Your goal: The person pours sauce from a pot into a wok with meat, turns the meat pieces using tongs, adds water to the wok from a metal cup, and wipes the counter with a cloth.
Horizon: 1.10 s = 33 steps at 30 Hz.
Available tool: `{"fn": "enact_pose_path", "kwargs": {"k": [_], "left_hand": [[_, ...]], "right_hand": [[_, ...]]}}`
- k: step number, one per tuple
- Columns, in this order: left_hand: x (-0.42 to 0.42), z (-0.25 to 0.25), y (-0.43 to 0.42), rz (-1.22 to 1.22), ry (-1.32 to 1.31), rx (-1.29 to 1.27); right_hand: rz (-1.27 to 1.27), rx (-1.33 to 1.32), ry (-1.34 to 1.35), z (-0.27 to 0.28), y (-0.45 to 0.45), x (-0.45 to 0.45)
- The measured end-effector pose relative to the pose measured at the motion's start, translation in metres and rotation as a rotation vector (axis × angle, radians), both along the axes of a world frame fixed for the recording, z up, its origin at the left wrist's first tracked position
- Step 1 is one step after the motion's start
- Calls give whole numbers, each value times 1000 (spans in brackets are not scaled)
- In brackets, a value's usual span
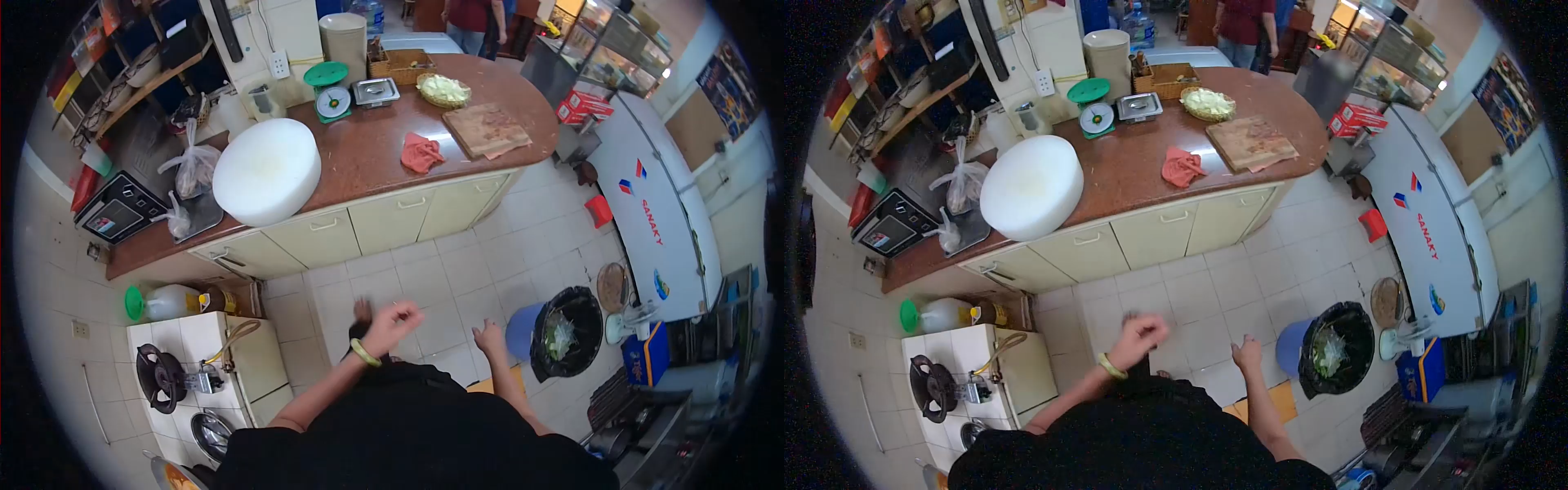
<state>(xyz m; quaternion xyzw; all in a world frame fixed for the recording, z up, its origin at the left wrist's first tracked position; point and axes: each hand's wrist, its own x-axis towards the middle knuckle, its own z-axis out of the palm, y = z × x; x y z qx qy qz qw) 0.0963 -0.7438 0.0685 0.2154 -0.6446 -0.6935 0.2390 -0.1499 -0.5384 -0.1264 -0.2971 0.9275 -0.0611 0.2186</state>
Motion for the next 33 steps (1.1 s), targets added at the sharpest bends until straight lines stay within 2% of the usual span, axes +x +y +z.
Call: {"fn": "enact_pose_path", "kwargs": {"k": [2, 4, 10, 13, 15, 17, 19, 20, 23, 25, 27, 29, 31, 33], "left_hand": [[-14, -35, -60, 169, -15, -25], [-25, -47, -122, 271, -59, -21], [-81, -94, -273, 210, -207, 3], [-121, -75, -313, 136, -304, -157], [-142, -59, -331, 48, -358, -174], [-157, -57, -348, 66, -315, -331], [-157, -54, -360, 221, -316, -298], [-157, -52, -354, 297, -318, -265], [-141, -42, -336, 712, -408, -98], [-128, -36, -312, 940, -582, 46], [-115, -61, -274, 1142, -610, 162], [-119, -62, -250, 1287, -558, 270], [-130, -57, -235, 1385, -523, 338], [-143, -50, -233, 1428, -508, 364]], "right_hand": [[47, -97, 4, -4, -55, -20], [85, -188, -2, -5, -110, -37], [273, -371, 61, 36, -307, -90], [428, -509, 97, 89, -419, -119], [511, -475, 186, 115, -481, -129], [624, -419, 236, 116, -535, -141], [764, -322, 236, 102, -573, -152], [859, -416, 294, 74, -591, -165], [949, -584, -103, 62, -670, -170], [1102, -753, -361, 105, -724, -128], [1266, -728, -531, 108, -768, -82], [1408, -534, -368, 97, -790, -31], [1414, -353, -22, 89, -776, 6], [1286, -541, 109, 43, -743, 28]]}}
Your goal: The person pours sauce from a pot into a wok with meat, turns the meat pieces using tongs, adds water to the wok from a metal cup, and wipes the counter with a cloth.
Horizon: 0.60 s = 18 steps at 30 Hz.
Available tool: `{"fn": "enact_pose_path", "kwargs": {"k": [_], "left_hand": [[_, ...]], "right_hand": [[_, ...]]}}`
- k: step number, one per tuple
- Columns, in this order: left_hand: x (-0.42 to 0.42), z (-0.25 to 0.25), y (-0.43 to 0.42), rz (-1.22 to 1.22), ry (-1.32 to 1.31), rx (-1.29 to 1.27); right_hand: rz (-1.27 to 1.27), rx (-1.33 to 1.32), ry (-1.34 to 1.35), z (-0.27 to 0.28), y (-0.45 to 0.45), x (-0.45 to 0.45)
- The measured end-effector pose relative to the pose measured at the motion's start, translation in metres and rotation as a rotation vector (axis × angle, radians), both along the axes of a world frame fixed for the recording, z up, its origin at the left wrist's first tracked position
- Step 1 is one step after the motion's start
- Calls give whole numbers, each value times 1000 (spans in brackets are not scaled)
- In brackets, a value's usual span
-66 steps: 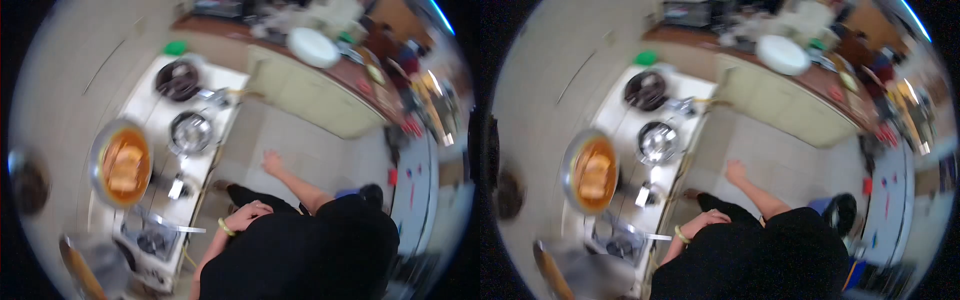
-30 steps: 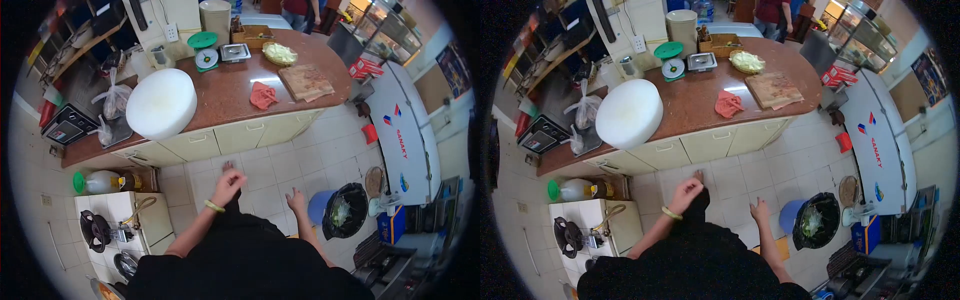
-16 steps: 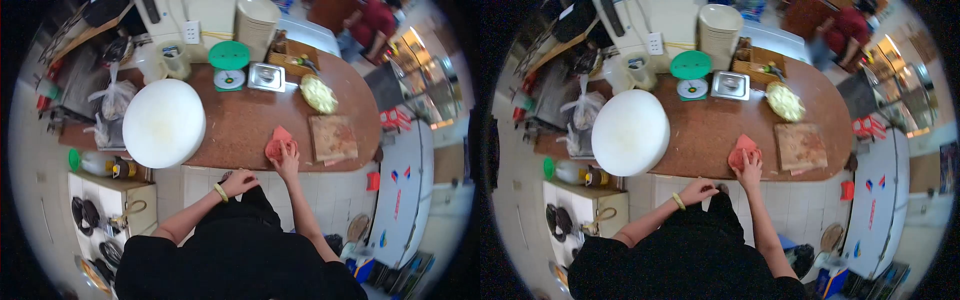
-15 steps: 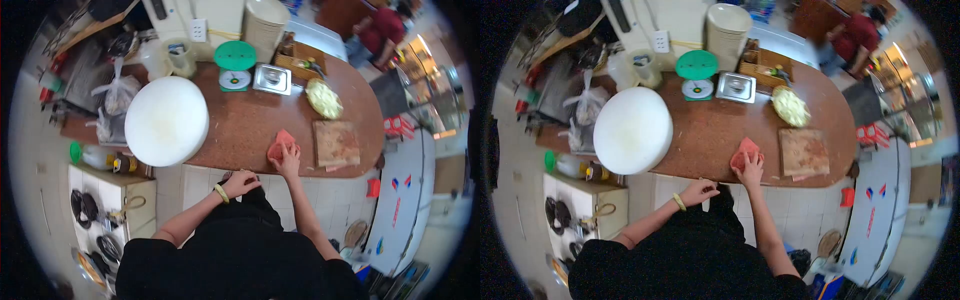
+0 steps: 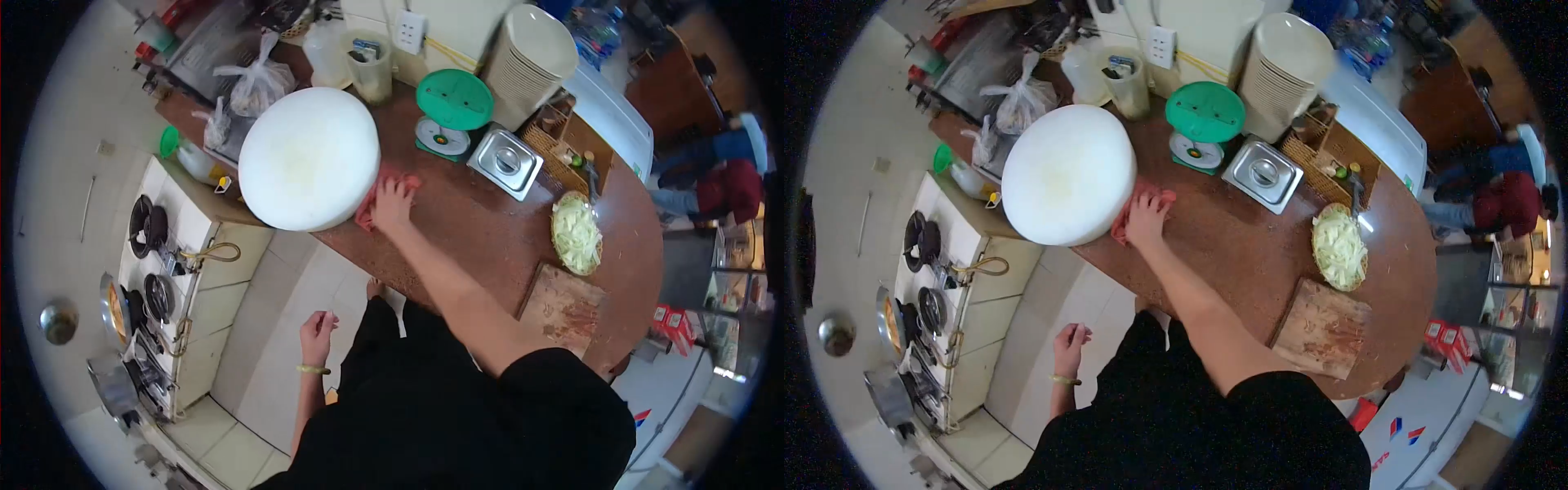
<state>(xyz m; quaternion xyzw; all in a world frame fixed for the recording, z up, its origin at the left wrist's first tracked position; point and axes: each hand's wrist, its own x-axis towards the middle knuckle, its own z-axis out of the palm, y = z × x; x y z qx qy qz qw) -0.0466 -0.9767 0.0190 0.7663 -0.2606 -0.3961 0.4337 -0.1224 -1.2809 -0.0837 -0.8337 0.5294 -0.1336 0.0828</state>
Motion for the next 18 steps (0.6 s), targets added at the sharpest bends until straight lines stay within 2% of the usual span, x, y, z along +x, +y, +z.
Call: {"fn": "enact_pose_path", "kwargs": {"k": [2, 5, 8, 10, 12, 14, 17, 18], "left_hand": [[-7, 1, -2, -46, 17, -7], [-19, -5, -9, -130, 99, 30], [-21, -21, -22, -295, 135, -14], [-18, -29, -31, -407, 143, -35], [-12, -42, -43, -528, 139, -38], [-15, -54, -57, -643, 208, -63], [-48, -59, -75, -823, 309, -59], [-71, -64, -79, -859, 370, -60]], "right_hand": [[157, -53, 34, -14, 40, -16], [447, -76, -153, -11, 92, -91], [333, -20, -128, -6, 118, -207], [116, 48, 77, 35, 141, -276], [-37, 263, 159, 73, 162, -328], [-306, 134, -173, 126, 201, -357], [-665, -50, -206, 151, 264, -415], [-682, -72, -192, 159, 271, -427]]}}
